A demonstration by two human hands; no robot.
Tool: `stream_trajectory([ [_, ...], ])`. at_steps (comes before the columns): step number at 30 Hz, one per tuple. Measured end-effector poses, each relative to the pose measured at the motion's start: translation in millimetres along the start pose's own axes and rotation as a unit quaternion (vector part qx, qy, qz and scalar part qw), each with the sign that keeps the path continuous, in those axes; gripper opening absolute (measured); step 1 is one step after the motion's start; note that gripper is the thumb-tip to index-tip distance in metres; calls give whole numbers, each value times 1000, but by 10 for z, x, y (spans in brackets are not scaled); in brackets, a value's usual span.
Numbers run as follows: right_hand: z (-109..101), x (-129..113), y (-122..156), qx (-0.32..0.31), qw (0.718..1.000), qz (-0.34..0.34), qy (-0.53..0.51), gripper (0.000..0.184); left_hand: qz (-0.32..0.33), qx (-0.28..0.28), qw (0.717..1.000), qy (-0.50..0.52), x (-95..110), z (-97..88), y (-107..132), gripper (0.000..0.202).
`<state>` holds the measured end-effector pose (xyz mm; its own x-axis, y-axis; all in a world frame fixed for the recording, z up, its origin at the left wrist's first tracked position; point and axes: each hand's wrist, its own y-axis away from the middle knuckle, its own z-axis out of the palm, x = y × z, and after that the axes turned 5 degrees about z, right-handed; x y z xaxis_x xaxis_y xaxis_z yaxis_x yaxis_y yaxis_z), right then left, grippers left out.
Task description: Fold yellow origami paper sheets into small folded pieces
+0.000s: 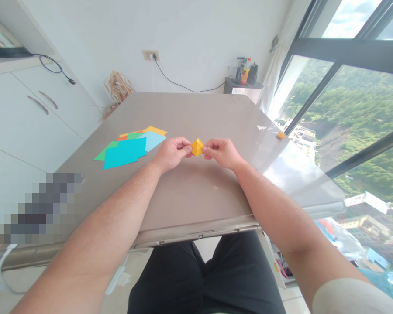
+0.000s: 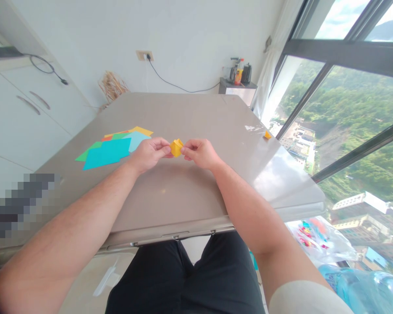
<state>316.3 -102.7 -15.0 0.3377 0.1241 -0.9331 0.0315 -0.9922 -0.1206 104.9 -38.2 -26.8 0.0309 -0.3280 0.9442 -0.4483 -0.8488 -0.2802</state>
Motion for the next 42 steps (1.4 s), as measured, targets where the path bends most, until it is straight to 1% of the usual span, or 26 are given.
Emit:
stream_trajectory([
  [7, 7, -26, -1, 10, 999, 28, 14, 29, 12, -10, 1000, 2, 27, 3, 6, 34],
  [12, 15, -34, 0, -1, 1000, 30, -9, 31, 15, -3, 1000, -13, 42, 19, 18, 34],
  [15, 16, -25, -2, -2, 1000, 25, -19, 34, 10, -11, 1000, -7, 55, 24, 28, 33],
  [23, 19, -25, 6, -1, 999, 30, 19, 29, 12, -5, 999, -29, 111, 51, 34, 34],
  [28, 20, -11, 1, -10, 1000, 24, 7, 36, 13, -9, 997, -71, 135, 51, 34, 35],
  [32, 46, 48, -30, -9, 1000, -2, -11, 41, 39, -1, 992, -122, 111, 61, 38, 33],
  [36, 80, 119, -68, 10, 999, -27, -21, 42, 63, 18, 981, -180, 84, 89, 42, 28],
  [39, 92, 145, -83, 9, 999, -42, -24, 42, 82, 36, 984, -155, 74, 118, 38, 28],
  [42, 100, 137, -79, -10, 999, -45, -20, 43, 97, 52, 991, -77, 52, 142, 28, 34],
])
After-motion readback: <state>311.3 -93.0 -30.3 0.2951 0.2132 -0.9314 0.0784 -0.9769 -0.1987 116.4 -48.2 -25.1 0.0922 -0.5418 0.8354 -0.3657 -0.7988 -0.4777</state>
